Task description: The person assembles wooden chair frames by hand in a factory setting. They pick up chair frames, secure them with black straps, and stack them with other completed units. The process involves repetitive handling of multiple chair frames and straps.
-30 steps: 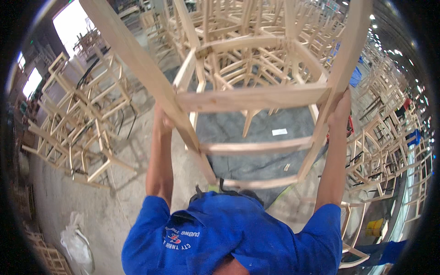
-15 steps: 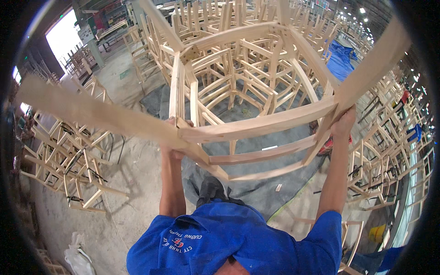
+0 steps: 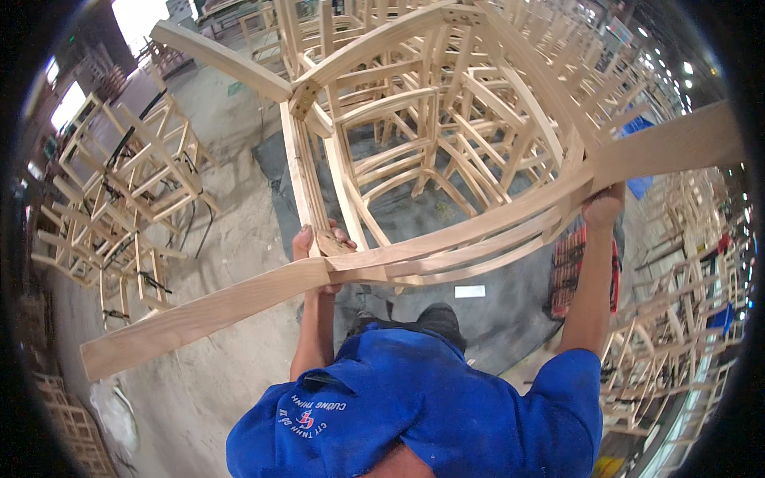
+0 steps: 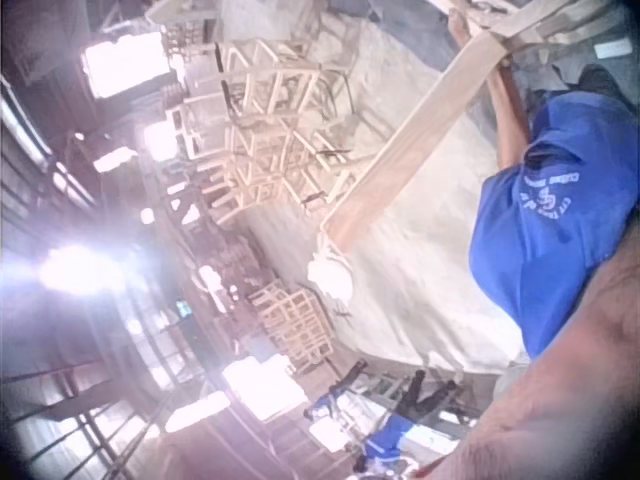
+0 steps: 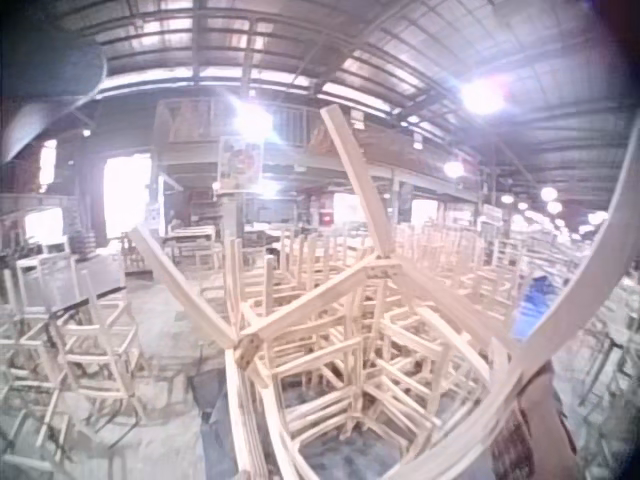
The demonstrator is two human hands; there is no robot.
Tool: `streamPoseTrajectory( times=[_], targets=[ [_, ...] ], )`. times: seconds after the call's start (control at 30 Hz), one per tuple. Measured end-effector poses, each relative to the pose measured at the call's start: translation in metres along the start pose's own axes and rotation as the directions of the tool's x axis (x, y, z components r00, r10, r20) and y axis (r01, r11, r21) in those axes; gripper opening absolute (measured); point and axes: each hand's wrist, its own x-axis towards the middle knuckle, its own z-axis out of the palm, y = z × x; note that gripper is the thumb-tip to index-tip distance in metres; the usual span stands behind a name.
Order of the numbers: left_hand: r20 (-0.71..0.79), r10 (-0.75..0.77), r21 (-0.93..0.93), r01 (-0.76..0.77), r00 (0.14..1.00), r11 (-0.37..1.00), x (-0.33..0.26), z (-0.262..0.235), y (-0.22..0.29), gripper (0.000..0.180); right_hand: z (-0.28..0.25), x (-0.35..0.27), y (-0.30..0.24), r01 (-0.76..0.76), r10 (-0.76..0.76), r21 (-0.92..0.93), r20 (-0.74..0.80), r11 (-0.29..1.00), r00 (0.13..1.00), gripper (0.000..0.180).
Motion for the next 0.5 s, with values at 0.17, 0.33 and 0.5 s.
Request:
streamPoseTrajectory(
  times=[0.17,0.33,0.5],
  targets=[
    [-0.103,0.130,0.042,-0.126,0.986,0.991,0.029,-0.002,-0.020,0.052,-0.011,0.070,0.077,-0.249,0.190,0.292,0.215,0.923,0.958,0.054],
    [0.092,0.188,-0.150,-0.173,0.978,0.973,0.076,-0.013,-0.066,0.041,-0.065,0.165,0.110,-0.825,0.341,0.273,0.812,0.495,0.473,0.070],
    [-0.273,0.306,0.231,-0.247,0.912,0.941,0.089,0.007,-0.095,0.043,-0.036,0.178,0.219,-0.437,0.453,0.155,-0.083,0.886,0.888,0.049]
  ],
)
